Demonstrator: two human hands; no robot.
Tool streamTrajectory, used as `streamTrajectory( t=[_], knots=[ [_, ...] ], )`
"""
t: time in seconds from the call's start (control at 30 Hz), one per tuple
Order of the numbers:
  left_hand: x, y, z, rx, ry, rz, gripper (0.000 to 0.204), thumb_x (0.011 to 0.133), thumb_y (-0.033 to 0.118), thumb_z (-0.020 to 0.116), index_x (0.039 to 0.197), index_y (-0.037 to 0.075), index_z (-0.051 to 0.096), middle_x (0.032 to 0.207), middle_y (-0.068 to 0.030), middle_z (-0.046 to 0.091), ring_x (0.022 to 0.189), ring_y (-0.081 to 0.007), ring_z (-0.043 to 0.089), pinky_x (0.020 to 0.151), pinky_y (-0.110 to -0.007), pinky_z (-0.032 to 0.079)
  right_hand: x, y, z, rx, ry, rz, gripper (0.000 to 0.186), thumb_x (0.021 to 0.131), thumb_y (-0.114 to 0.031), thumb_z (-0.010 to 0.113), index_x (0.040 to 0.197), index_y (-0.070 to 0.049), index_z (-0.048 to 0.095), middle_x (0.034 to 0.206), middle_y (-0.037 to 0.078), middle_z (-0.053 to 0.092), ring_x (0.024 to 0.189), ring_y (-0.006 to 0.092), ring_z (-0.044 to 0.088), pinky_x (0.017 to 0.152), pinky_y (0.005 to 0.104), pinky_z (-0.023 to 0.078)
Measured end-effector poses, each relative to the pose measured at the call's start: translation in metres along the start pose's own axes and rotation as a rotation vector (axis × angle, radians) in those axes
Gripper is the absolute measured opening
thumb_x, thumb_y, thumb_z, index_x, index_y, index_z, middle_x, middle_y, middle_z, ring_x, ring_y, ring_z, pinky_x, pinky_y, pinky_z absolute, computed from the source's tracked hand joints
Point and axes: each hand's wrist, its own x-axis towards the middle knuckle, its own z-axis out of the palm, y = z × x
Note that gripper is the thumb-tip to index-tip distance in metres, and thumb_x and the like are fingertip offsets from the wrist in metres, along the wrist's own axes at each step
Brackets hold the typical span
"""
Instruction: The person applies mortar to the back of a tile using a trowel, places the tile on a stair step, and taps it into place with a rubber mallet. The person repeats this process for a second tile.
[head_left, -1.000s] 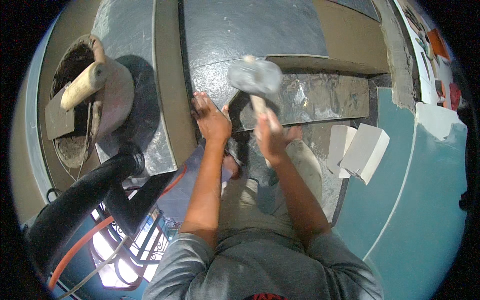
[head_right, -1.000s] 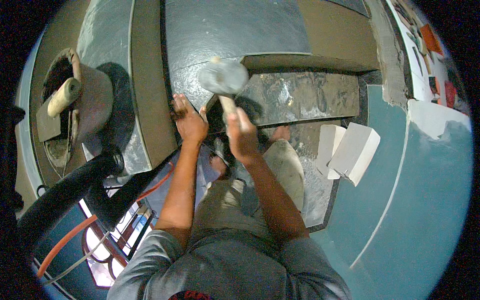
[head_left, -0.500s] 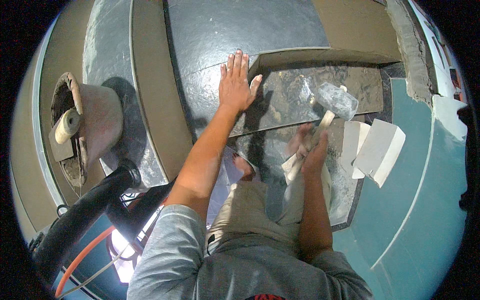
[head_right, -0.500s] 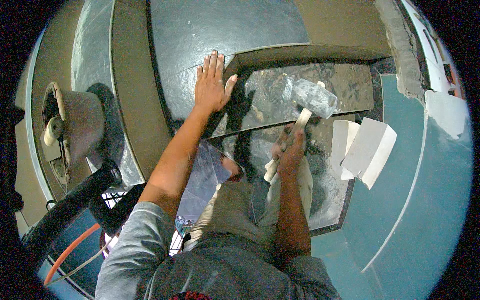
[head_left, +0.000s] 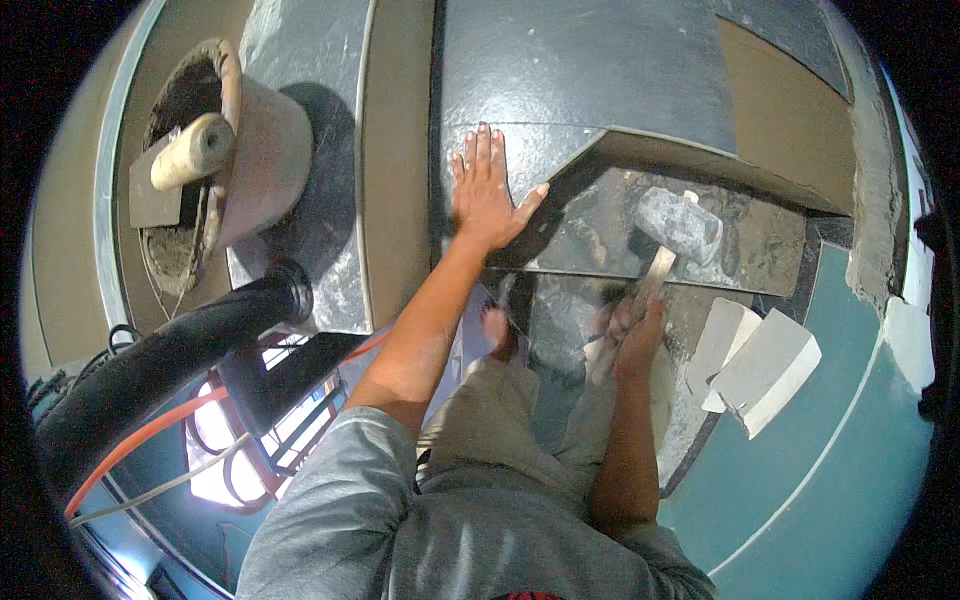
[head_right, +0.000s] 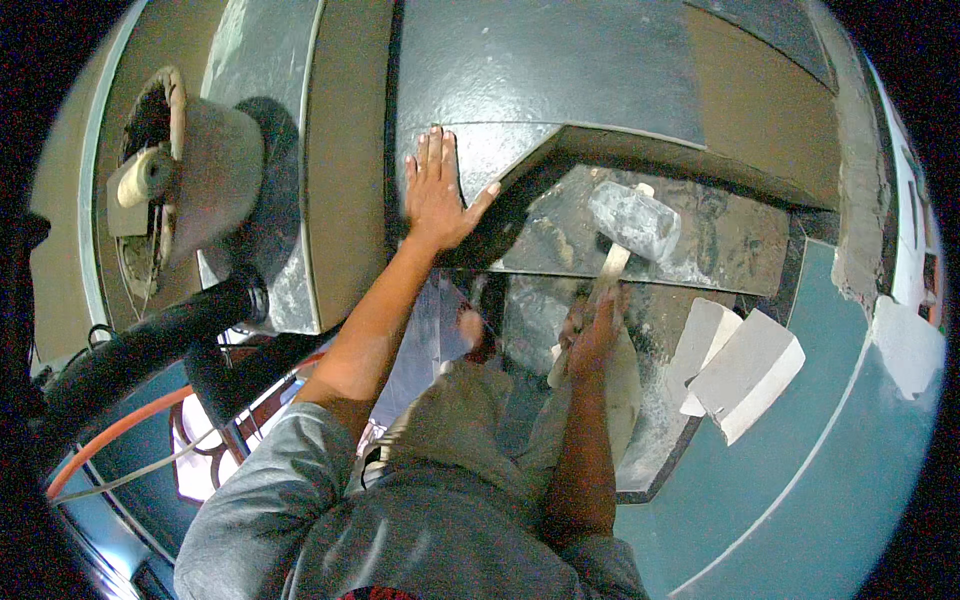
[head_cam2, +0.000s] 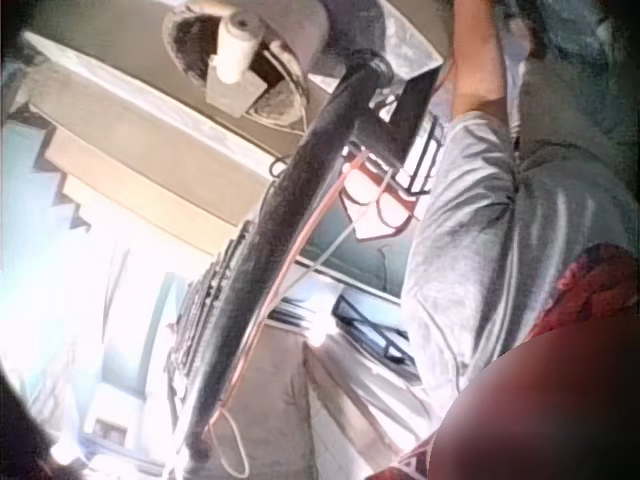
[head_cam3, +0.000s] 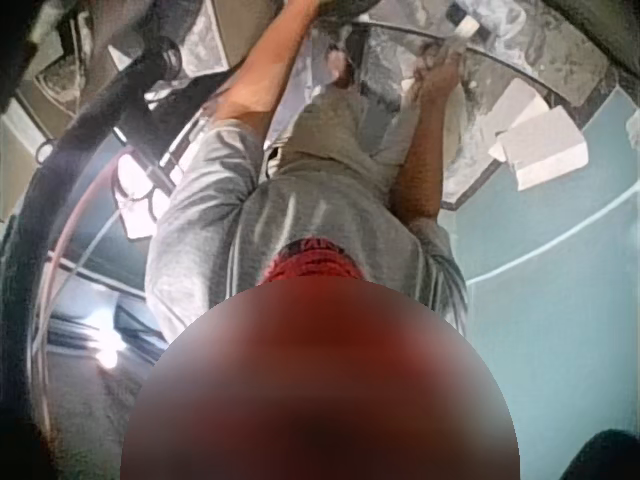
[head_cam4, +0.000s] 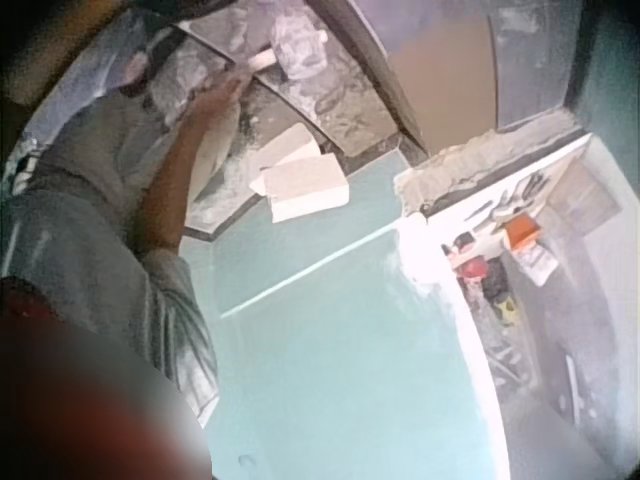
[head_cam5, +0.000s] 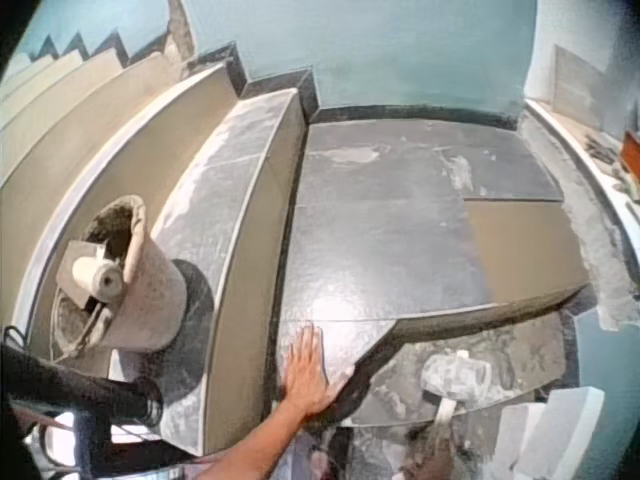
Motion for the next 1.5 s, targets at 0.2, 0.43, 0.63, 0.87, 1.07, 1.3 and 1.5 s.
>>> streamTrajectory(
  t=[0.2,0.43,0.63,0.87,1.07,1.3,1.5],
  knots=[
    [-0.039,-0.026,-0.015,-0.125,-0.005,0.049,0.082,0.104,0.046,0.052,0.161,-0.005,0.023,0.170,-0.0269,0.016,0.158,-0.0447,0.015,0.127,-0.053,0.017,-0.006,0.005,0.021,-0.298,0.106,-0.068,0.034,0.109,-0.045,0.046,0.105,-0.012,0.053,0.075,-0.001,0.054,0.055,0.0140,0.051,0.050,0.0306,0.044],
    [-0.101,0.013,-0.025,-0.181,-0.127,0.027,0.073,0.103,0.033,0.055,0.161,-0.001,0.027,0.171,-0.0206,0.021,0.159,-0.0378,0.018,0.126,-0.051,0.022,-0.039,0.006,0.056,-0.109,0.033,0.143,0.040,0.105,-0.053,0.051,0.106,-0.013,0.056,0.076,0.000,0.055,0.051,0.0130,0.048,0.044,0.0299,0.039],
    [-0.073,0.014,0.002,-0.235,0.045,-0.109,0.072,0.104,0.032,0.054,0.162,0.000,0.025,0.171,-0.0198,0.019,0.160,-0.0362,0.016,0.129,-0.051,0.012,-0.041,0.016,0.051,-0.048,-0.174,0.101,0.046,0.106,-0.056,0.046,0.092,-0.014,0.055,0.061,-0.005,0.041,0.043,0.0086,0.033,0.038,0.0271,0.028],
    [-0.059,0.003,0.007,-0.085,0.007,-0.082,0.078,0.103,0.035,0.056,0.165,0.002,0.020,0.174,-0.0157,0.013,0.162,-0.0320,0.006,0.128,-0.051,0.000,-0.040,0.021,0.062,0.005,-0.083,0.228,0.053,0.105,-0.063,0.041,0.100,-0.013,0.057,0.062,-0.003,0.043,0.044,0.0096,0.037,0.037,0.0263,0.033],
    [-0.055,0.005,0.000,-0.075,-0.050,-0.109,0.075,0.106,0.033,0.052,0.166,0.005,0.017,0.174,-0.0144,0.011,0.161,-0.0313,0.009,0.129,-0.049,0.005,-0.038,0.017,0.093,0.356,-0.189,0.243,0.052,0.103,-0.062,0.044,0.094,-0.012,0.054,0.062,-0.003,0.039,0.046,0.0112,0.039,0.040,0.0309,0.034],
    [-0.054,0.004,-0.002,-0.167,-0.040,-0.101,0.072,0.105,0.027,0.051,0.166,0.005,0.019,0.174,-0.0158,0.012,0.161,-0.0356,0.010,0.129,-0.053,0.007,-0.019,0.009,0.144,0.316,-0.189,0.280,0.040,0.105,-0.055,0.044,0.109,-0.015,0.043,0.071,-0.001,0.042,0.053,0.0123,0.042,0.048,0.0303,0.038],
    [-0.053,0.004,-0.003,-0.172,-0.022,-0.087,0.071,0.105,0.027,0.052,0.165,0.005,0.020,0.174,-0.0159,0.012,0.160,-0.0357,0.010,0.129,-0.053,0.008,-0.027,0.004,0.154,0.352,-0.027,0.288,0.038,0.105,-0.055,0.046,0.111,-0.018,0.044,0.078,-0.001,0.045,0.056,0.0131,0.045,0.048,0.0307,0.038]
  ],
)
